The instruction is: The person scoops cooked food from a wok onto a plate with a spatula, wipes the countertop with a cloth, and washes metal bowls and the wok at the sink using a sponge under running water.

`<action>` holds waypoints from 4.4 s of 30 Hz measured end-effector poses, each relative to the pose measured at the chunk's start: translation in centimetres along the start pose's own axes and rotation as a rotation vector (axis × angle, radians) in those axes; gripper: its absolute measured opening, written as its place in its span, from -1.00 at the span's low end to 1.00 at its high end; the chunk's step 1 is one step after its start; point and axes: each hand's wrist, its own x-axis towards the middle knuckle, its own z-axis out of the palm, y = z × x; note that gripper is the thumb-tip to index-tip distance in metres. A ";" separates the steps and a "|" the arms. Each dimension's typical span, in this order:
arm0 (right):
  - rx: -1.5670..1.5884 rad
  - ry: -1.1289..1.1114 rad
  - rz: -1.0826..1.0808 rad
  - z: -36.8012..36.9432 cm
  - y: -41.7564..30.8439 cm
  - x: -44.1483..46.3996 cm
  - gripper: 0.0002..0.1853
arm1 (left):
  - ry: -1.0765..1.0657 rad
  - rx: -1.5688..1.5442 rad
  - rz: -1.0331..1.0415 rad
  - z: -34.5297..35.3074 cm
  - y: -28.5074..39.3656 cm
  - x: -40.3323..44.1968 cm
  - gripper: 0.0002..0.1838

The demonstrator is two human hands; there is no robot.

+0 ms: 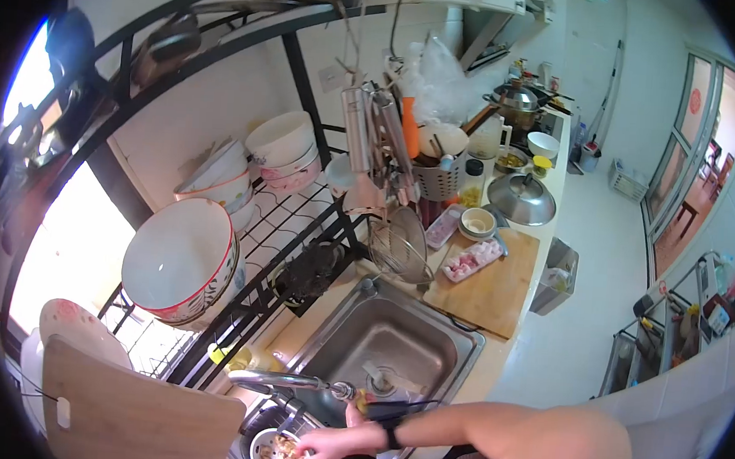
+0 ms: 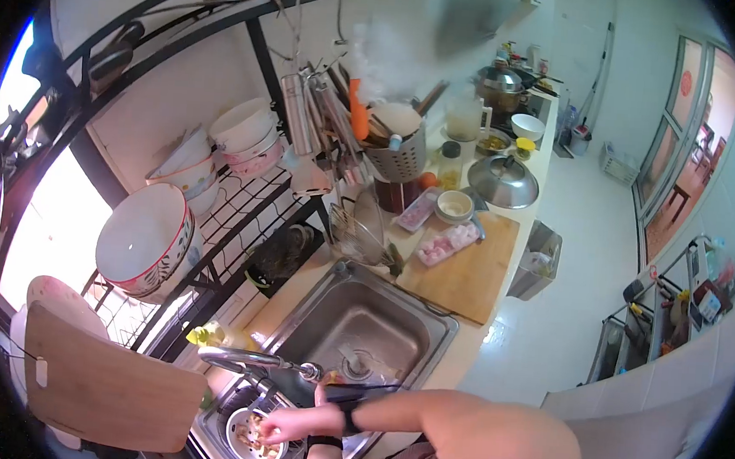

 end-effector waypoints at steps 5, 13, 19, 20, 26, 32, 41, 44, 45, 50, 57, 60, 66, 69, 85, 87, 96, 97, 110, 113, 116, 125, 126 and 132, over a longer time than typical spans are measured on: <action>0.140 0.451 0.313 -5.3 6.1 -14.0 -0.60 | -0.084 -0.062 -0.016 2.2 0.1 -2.6 -0.75; 1.101 0.442 0.623 -7.1 8.1 -17.5 -0.43 | -0.211 -0.708 -0.453 11.9 -2.5 -8.7 -0.69; 1.042 0.132 0.197 -12.4 7.7 -15.2 -0.56 | -0.436 -0.644 -0.506 15.5 -3.9 -8.2 -0.78; 0.840 0.062 0.180 -13.2 8.4 -14.6 -0.62 | -0.440 -0.591 -0.509 15.5 -3.9 -7.4 -0.83; 0.285 0.006 0.217 -13.0 11.1 -12.1 -0.82 | -0.043 0.278 -0.195 15.6 -4.4 -4.0 -0.76; -0.372 0.034 0.347 -10.4 13.5 -11.1 -0.70 | 0.146 0.556 -0.156 12.6 -6.4 -1.0 -0.70; 0.002 1.237 0.769 -6.8 14.7 -14.8 -0.59 | -0.075 0.967 0.564 5.5 -9.9 6.9 -0.50; -0.119 0.700 0.824 -11.7 12.0 -18.7 -0.60 | -0.127 1.574 0.567 13.5 -9.1 0.2 -0.49; 0.151 0.603 0.658 -12.6 11.6 -21.0 -0.63 | -0.006 1.540 0.590 17.5 -9.0 -3.1 -0.45; 0.248 0.375 0.366 -17.8 4.6 -37.7 -0.60 | -0.200 1.186 0.697 25.1 -11.7 -7.5 -0.50; -0.303 0.795 0.387 -21.0 -0.4 -62.5 -0.74 | -0.502 2.209 0.319 41.4 -30.2 -4.0 -0.46; -0.211 1.045 0.405 -23.4 -1.2 -72.4 -0.80 | -0.740 2.082 0.191 48.5 -40.2 -1.2 -0.48; -0.088 1.277 0.427 -29.9 -7.4 -88.8 -0.81 | -1.146 1.550 0.203 60.7 -53.6 3.1 -0.41; -0.093 1.246 0.357 -33.6 -8.4 -94.1 -0.75 | -1.178 1.328 -0.003 66.6 -57.0 5.3 -0.45; -0.609 1.633 0.856 -59.9 0.8 -115.4 -0.74 | -1.419 1.631 0.387 96.9 -70.0 21.9 -0.64; -0.720 1.784 0.845 -62.8 3.0 -117.4 -0.73 | -1.547 1.522 0.383 99.6 -71.7 23.8 -0.76; 1.187 1.505 -0.037 -81.3 9.6 -124.5 -0.60 | -1.225 0.934 0.167 114.8 -77.6 36.4 -0.64; 1.180 1.490 -0.031 -83.7 9.6 -124.5 -0.60 | -1.073 0.549 0.006 117.4 -79.1 37.8 -0.60; 1.449 1.425 -0.009 -105.0 24.2 -133.1 -0.55 | -0.816 1.547 1.025 129.7 -88.7 52.7 -0.45; 1.317 1.295 -0.048 -111.6 27.5 -138.1 -0.55 | -1.224 1.455 0.738 131.7 -85.9 54.3 -0.58; 1.344 1.140 -0.044 -118.3 22.9 -141.9 -0.52 | -0.466 1.263 0.626 131.3 -81.8 62.1 -0.60; 1.383 1.380 0.087 -125.5 27.0 -146.6 -0.51 | 0.587 1.776 0.949 134.6 -70.6 79.9 -0.64; 1.398 1.371 0.071 -126.4 27.5 -146.3 -0.51 | 0.598 1.777 0.957 134.8 -69.7 80.5 -0.64; 1.403 1.328 0.167 -132.9 29.9 -145.0 -0.52 | 0.283 2.044 0.938 135.1 -68.4 81.2 -0.82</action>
